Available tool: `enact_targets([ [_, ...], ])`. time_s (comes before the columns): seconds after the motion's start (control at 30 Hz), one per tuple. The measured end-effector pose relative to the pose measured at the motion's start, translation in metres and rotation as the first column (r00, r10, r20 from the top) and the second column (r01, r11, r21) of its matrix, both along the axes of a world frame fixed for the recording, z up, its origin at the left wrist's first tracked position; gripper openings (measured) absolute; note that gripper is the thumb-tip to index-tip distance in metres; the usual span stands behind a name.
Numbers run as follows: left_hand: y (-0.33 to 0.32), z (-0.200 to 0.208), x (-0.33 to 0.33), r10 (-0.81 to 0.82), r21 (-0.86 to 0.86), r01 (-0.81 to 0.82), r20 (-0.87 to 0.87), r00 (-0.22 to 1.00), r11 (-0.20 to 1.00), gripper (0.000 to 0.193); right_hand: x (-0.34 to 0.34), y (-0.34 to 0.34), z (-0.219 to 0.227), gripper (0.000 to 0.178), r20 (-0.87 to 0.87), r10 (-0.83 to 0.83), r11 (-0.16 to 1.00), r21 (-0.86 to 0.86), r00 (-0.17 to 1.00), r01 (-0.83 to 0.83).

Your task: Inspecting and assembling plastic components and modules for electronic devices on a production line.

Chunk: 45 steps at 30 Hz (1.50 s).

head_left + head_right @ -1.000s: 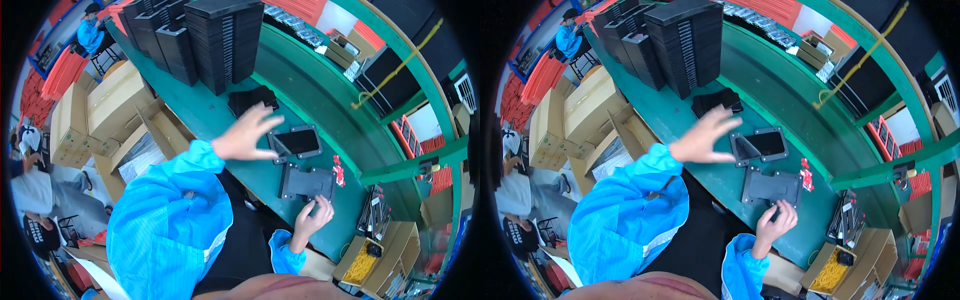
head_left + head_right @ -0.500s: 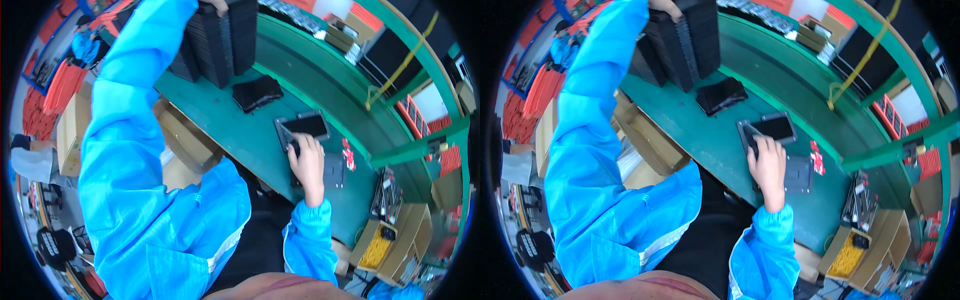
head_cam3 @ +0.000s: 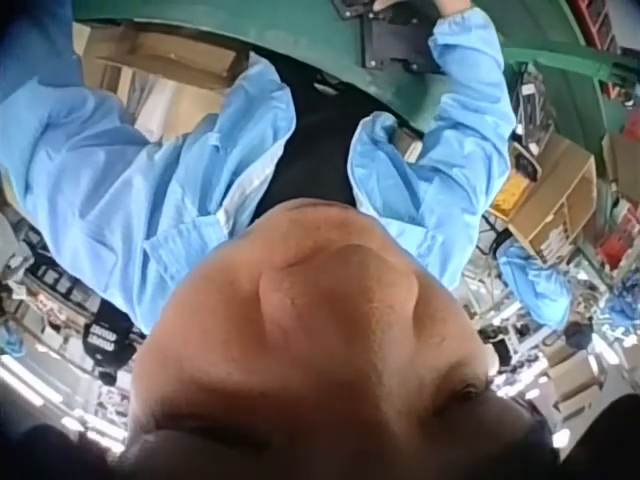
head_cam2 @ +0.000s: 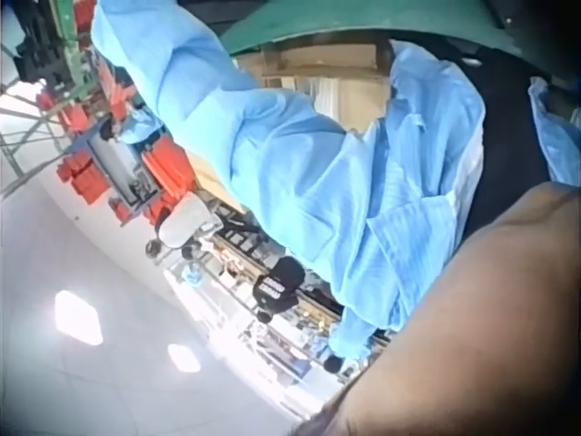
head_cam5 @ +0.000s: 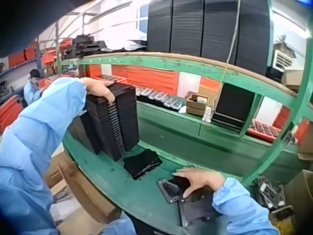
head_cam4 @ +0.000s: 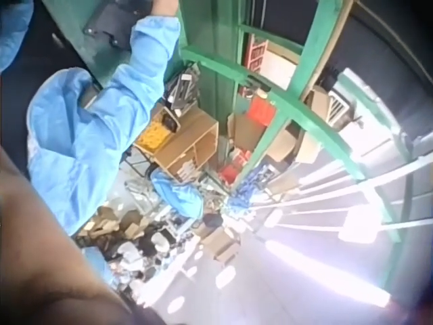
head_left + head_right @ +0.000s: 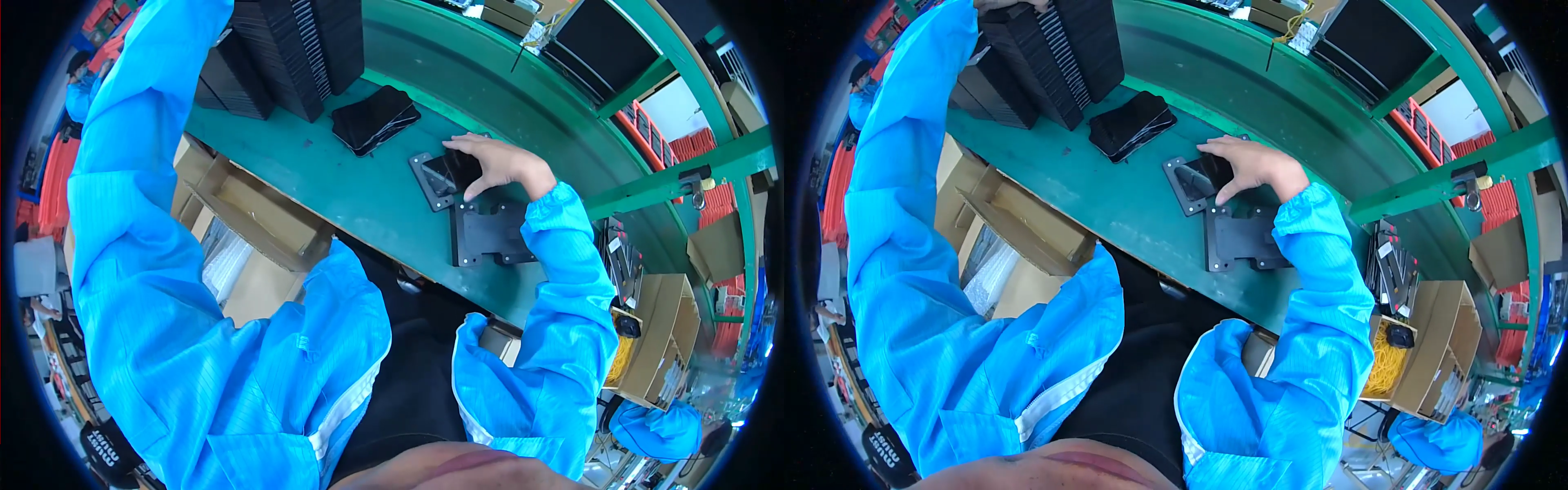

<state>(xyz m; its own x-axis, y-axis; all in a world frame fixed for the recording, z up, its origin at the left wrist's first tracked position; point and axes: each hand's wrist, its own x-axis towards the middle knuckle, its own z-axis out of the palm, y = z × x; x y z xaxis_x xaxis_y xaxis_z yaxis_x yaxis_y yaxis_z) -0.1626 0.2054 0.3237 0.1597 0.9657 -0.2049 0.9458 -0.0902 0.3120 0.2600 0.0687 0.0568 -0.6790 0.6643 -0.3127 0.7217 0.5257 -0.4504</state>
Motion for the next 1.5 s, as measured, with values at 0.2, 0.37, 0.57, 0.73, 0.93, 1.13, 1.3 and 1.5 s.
enact_targets([
  [0.2, -0.051, 0.014, 0.027, -0.009, -0.004, 0.010, 0.253, 0.967, 1.000, 0.112, 0.015, -0.009, 0.008, 0.132, 0.171, 0.098, 0.963, 0.233, 0.980, -0.137],
  [0.37, 0.018, -0.001, -0.020, 0.158, -0.127, -0.121, 0.340, 0.927, 0.984, 0.075, 0.017, -0.008, 0.016, 0.129, 0.142, 0.135, 0.949, 0.266, 0.981, -0.169],
  [0.57, 0.038, -0.004, -0.073, -0.907, 0.577, 0.720, 0.092, 0.412, 0.385, 0.035, 0.030, -0.008, 0.018, 0.129, 0.030, 0.078, 0.983, 0.167, 0.996, -0.082],
  [0.73, 0.031, 0.003, -0.103, 0.046, -0.101, 0.090, 0.878, 0.476, 0.991, 0.023, 0.010, 0.000, 0.041, 0.127, -0.366, -0.024, 1.000, -0.013, 0.930, 0.021],
  [0.93, -0.075, 0.033, -0.130, 0.166, -0.142, -0.133, 0.968, 0.190, 0.981, 0.025, -0.128, 0.049, 0.163, 0.128, -0.515, 0.435, 0.891, 0.362, 0.739, -0.273],
  [1.13, -0.196, 0.039, -0.177, 0.050, 0.105, -0.416, 0.937, 0.345, 0.903, 0.055, -0.194, 0.211, 0.258, 0.124, -0.216, 0.597, 0.720, 0.569, 0.773, -0.397],
  [1.3, -0.300, 0.028, -0.176, 0.124, 0.068, -0.616, 0.957, 0.263, 0.784, 0.032, -0.243, 0.256, 0.292, 0.122, 0.036, 0.565, 0.761, 0.365, 0.825, -0.537],
  [1.5, -0.357, 0.008, -0.183, 0.289, -0.088, -0.814, 0.952, 0.101, 0.575, 0.027, -0.266, 0.246, 0.297, 0.121, 0.181, 0.513, 0.816, 0.198, 0.839, -0.542],
])
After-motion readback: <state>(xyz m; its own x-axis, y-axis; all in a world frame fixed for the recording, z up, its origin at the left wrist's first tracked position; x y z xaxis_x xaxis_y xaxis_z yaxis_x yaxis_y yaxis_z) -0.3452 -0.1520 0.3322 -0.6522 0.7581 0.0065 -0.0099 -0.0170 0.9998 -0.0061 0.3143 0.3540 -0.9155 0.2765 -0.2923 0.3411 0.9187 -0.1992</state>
